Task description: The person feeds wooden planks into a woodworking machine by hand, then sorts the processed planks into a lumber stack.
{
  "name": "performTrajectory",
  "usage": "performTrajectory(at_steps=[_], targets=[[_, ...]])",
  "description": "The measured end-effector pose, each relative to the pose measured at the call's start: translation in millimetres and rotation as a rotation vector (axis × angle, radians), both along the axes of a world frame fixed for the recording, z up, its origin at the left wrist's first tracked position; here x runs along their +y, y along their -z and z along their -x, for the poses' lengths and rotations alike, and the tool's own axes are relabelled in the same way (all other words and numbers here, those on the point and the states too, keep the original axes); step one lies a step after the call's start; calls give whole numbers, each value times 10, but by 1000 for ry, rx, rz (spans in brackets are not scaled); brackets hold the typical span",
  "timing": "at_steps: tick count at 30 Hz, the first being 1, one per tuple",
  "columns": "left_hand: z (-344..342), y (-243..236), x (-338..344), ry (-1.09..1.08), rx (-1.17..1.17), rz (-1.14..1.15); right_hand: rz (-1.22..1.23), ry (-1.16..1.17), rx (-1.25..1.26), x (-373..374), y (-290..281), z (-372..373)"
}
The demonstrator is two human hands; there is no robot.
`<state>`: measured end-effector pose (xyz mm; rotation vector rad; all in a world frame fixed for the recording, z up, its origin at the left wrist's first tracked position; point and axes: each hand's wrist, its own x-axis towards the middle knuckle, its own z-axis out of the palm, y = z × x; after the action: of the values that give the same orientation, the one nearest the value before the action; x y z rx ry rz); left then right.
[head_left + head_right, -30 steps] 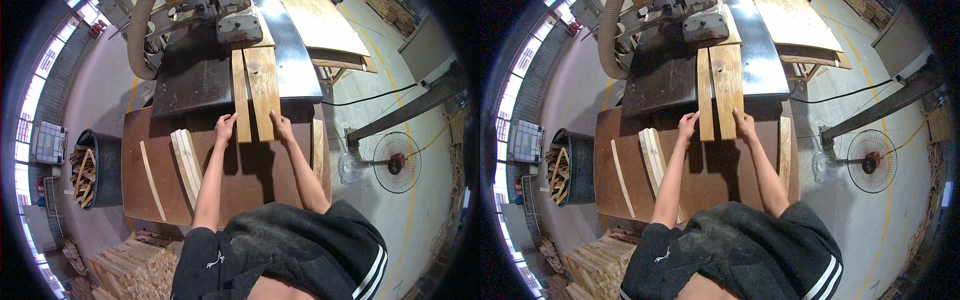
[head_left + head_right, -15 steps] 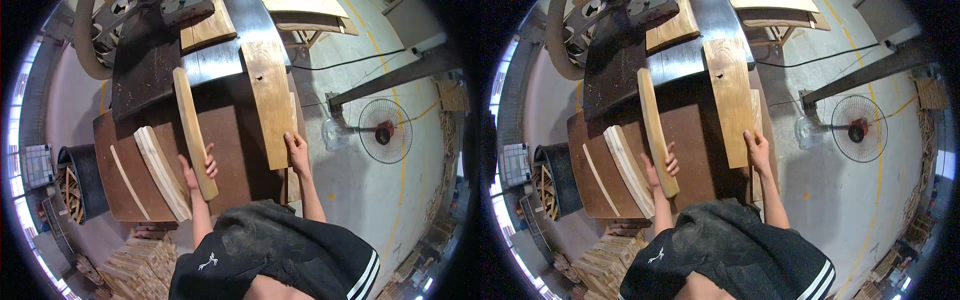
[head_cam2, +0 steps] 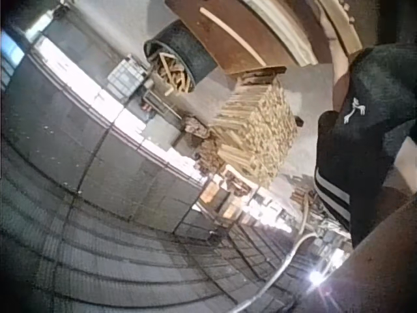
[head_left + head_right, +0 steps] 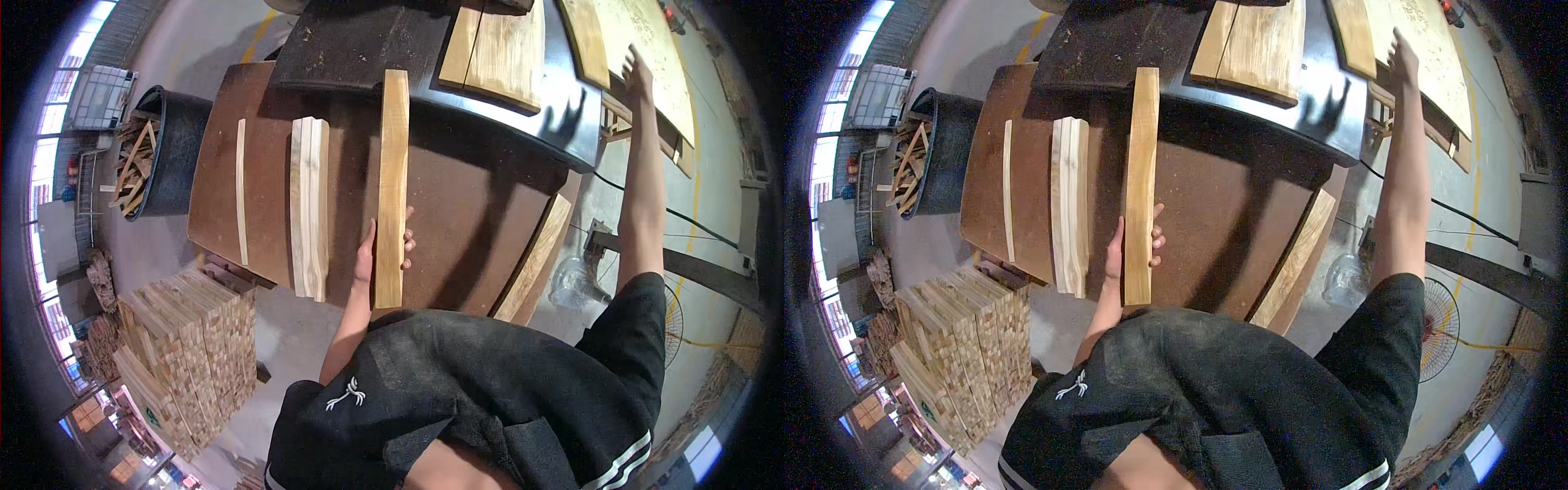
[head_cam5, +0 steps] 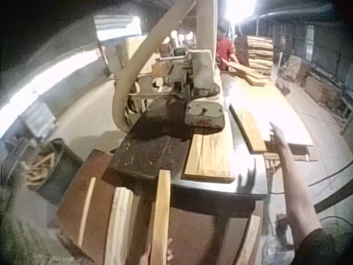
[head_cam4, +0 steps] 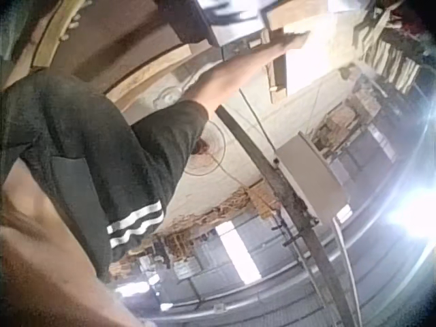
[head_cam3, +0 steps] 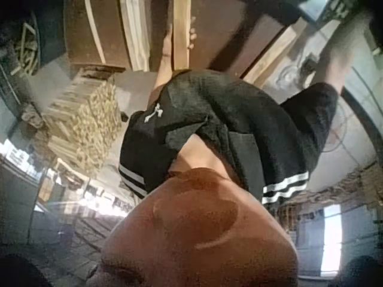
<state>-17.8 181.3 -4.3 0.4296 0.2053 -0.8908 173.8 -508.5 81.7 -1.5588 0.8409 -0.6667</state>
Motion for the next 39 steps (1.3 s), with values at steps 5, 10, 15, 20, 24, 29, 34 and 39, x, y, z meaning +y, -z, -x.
performTrajectory(at_steps=[5,10,15,20,24,29,34,39], targets=[[-120,-49,316,-34,42,99,254,-564,-167,1328,21,-311],[-220,-237,462,-46,-12,108,679,-504,391,2390,658,47],[-141,-95,527,-44,-31,139,874,-307,369,3020,1061,582],[-141,67,613,-25,37,309,808,-304,407,3400,904,896],[-107,28,532,5,120,452,802,-229,415,3472,946,1380],[-119,-203,621,142,-221,-37,924,-136,300,4361,661,2102],[72,-474,82,227,-700,-396,-302,-495,-28,5129,134,2854],[-240,-595,-674,-10,-1474,-867,-340,-161,-73,4808,263,3402]])
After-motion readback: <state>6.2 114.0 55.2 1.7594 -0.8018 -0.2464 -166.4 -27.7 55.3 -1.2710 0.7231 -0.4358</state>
